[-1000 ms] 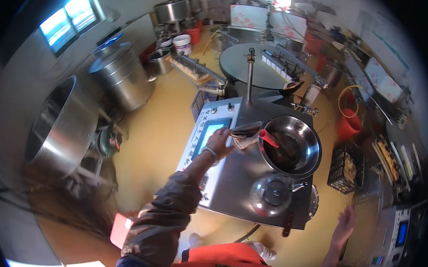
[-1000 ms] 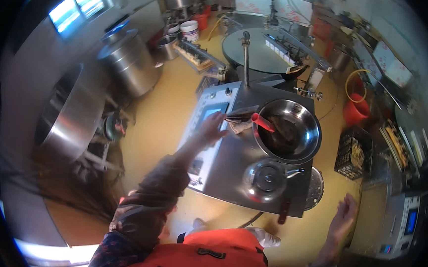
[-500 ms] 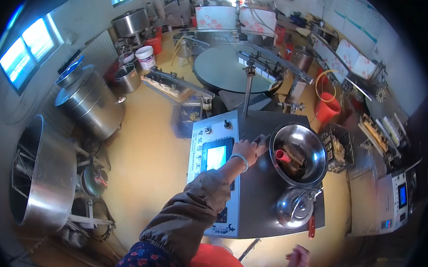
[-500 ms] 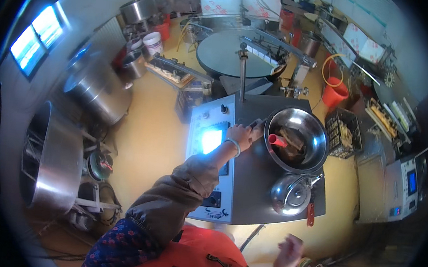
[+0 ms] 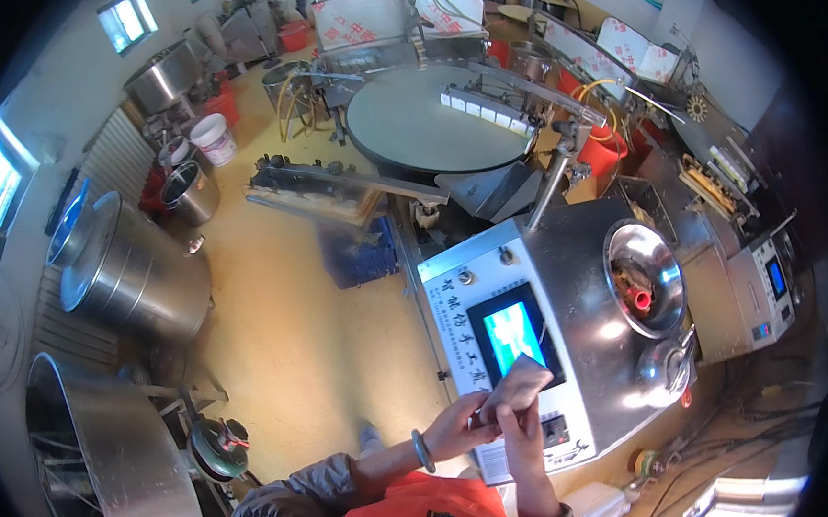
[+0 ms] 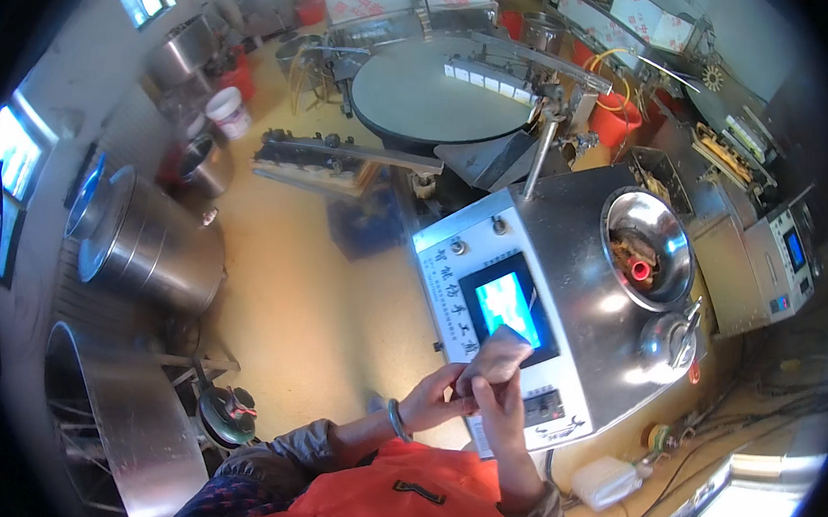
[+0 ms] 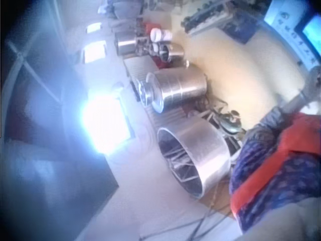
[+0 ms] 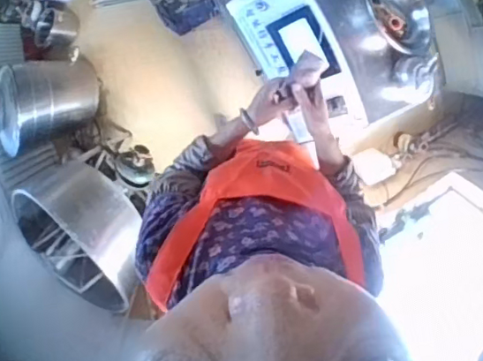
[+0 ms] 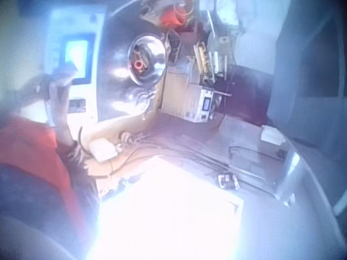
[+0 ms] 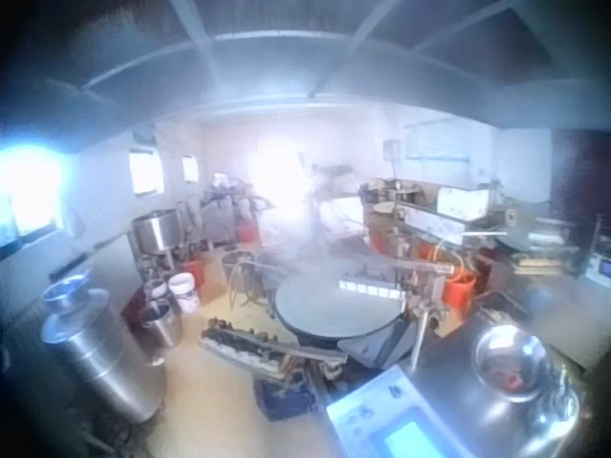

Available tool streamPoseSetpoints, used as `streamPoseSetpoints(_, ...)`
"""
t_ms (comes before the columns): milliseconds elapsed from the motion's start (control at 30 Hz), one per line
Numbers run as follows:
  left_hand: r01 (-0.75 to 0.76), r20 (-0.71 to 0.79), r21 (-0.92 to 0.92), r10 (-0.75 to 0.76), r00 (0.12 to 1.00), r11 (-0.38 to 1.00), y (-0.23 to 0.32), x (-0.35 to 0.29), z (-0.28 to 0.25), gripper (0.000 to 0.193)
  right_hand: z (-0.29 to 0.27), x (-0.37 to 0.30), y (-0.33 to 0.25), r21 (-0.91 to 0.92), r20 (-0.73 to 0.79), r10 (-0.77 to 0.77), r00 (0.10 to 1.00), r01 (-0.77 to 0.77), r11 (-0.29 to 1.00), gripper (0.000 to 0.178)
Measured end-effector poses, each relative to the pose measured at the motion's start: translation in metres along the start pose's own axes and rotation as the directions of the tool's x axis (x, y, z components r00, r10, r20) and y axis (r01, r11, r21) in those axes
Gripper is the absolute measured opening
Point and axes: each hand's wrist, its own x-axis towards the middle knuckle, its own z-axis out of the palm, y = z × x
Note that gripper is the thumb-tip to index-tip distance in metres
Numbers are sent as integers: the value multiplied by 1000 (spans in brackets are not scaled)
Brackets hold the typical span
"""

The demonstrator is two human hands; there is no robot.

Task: The person stretches a large sheet of dough on a round frame, then places it onto a rotating griddle. They use a spatula to lift and remove the cooked pancake, then wipe the griddle surface with a cloth.

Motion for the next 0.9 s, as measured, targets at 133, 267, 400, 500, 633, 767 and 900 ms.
streamPoseSetpoints(133,103,-26,-487,-132,991,867,0,-42,-62,70,91,2,18,149,-57,113,992,-104,983,38)
streamPoseSetpoints(267,29,-16,-426,-40,999,904,-15,-38,-106,60,119,2,29,247,92,230,969,-246,937,48)
streamPoseSetpoints(400,405,112,-454,-400,910,793,-25,-24,-150,35,108,7,48,-304,19,2,1000,4,953,44)
streamPoseSetpoints(500,280,-154,-347,-349,924,895,-25,-10,-192,17,78,5,56,-720,-242,-135,961,-85,688,50)
streamPoseSetpoints(633,330,-331,-285,-416,847,900,-15,15,-257,18,41,11,79,-895,-427,-403,809,-315,316,61)
streamPoseSetpoints(767,271,-386,-93,-285,877,958,-4,36,-291,24,34,20,108,-878,-475,-454,754,-377,294,66)
streamPoseSetpoints(900,248,-283,42,-226,932,968,-16,69,-305,27,36,31,124,-786,-618,-377,690,-530,320,71)
